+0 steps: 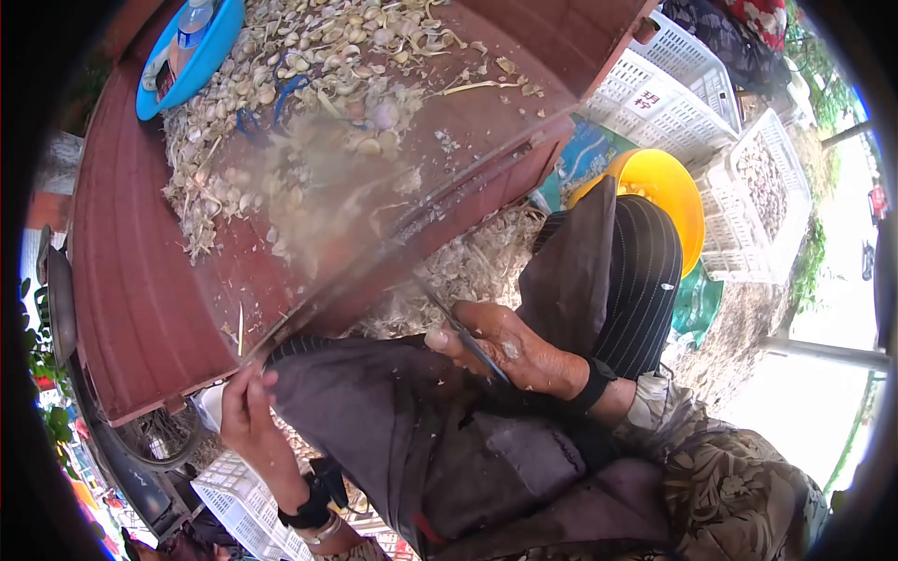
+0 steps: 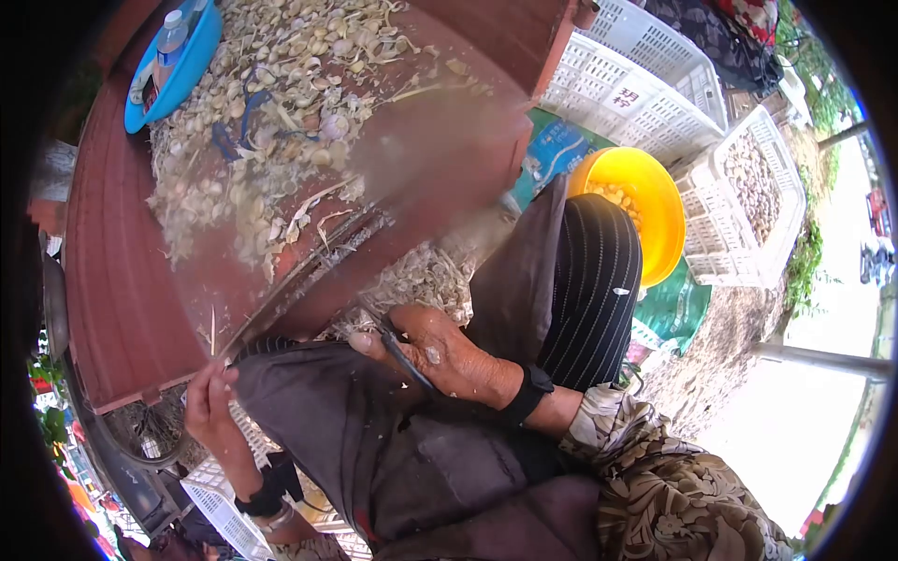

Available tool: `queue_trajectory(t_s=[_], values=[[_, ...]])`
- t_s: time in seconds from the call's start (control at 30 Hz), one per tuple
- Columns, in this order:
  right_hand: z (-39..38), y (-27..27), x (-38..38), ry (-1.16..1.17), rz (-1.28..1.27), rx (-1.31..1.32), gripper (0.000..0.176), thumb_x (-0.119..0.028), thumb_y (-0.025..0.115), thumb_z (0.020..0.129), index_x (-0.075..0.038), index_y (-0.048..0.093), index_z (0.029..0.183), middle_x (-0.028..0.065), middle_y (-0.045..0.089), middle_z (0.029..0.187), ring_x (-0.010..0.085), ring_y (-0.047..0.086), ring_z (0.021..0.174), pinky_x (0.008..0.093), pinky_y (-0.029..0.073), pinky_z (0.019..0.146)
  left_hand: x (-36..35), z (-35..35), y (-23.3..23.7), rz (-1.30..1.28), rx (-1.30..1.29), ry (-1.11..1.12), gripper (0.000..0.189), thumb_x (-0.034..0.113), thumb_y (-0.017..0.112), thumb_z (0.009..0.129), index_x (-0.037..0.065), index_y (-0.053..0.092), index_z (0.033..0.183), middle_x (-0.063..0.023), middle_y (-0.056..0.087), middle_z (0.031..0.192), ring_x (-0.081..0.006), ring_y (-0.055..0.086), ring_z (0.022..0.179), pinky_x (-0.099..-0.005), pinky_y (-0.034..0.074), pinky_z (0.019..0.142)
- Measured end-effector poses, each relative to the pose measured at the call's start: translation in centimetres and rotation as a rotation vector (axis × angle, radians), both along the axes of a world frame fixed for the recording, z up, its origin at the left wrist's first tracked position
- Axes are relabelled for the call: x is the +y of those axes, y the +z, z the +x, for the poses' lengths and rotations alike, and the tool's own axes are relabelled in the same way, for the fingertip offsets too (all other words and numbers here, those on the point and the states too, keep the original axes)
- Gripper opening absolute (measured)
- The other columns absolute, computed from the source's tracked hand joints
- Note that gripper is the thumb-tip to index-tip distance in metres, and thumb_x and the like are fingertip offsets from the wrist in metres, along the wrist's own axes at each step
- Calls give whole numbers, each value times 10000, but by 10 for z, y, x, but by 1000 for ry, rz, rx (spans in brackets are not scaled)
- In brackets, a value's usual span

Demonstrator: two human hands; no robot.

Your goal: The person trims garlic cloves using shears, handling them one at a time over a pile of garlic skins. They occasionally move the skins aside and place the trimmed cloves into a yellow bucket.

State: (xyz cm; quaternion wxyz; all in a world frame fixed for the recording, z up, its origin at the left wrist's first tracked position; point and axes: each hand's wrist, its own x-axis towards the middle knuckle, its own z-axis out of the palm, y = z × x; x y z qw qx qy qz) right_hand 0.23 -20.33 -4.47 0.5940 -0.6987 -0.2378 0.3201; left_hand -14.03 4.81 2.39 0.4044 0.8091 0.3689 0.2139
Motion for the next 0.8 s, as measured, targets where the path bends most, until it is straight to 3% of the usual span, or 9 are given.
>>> queue_trajectory(t_s=[0.1,0.27,0.37,0.47,0.5,0.6,0.7,0.8], values=[[1,-1,-3,-6,-4,54,390,-372,584,926,-65,458,719,-40,397,605,49,400,562,251,297,485,1,75,-13,90,-21,-237,202,54,495,923,0,622,1070,-88,640,969,-155,639,844,-266,454,734],[13,0,-5,-70,-11,124,403,-344,576,934,-51,447,689,-20,385,605,61,393,571,280,296,490,39,169,-52,800,41,-616,167,-13,547,795,-13,598,954,-151,549,827,-313,574,798,-374,446,720],[20,-5,-7,-86,-1,99,407,-328,576,935,-33,443,688,-4,372,609,70,390,583,300,295,496,47,186,-54,658,155,-563,140,-37,554,749,-19,575,886,-172,534,805,-343,545,807,-406,435,715],[25,-8,-9,-90,16,101,447,-351,587,923,-2,436,689,45,340,608,98,379,589,329,306,509,59,184,-55,579,172,-653,122,-35,567,744,-23,572,866,-183,535,789,-355,541,781,-407,436,704],[25,-8,-7,-102,25,112,490,-384,597,911,18,434,682,84,317,599,121,372,581,350,319,514,64,181,-62,664,196,-605,110,-30,574,748,-16,581,857,-128,542,737,-271,547,700,-350,439,664],[22,-14,-4,-132,68,62,546,-426,608,896,40,435,670,127,303,585,146,372,574,370,335,519,69,168,-67,215,83,-438,115,-11,581,766,-6,595,880,-50,539,712,-150,518,651,-279,423,620],[23,-11,-6,-123,57,76,562,-446,609,889,44,447,666,132,328,582,151,387,576,373,343,522,56,159,-56,-21,-60,-336,132,-4,579,775,0,620,901,-9,548,736,-73,495,674,-230,403,603],[23,-9,-5,-106,10,128,574,-469,606,883,44,465,670,133,364,585,160,405,576,380,350,527,22,167,-26,158,141,-468,131,10,585,789,5,640,908,-29,575,767,-94,521,684,-238,415,611]])
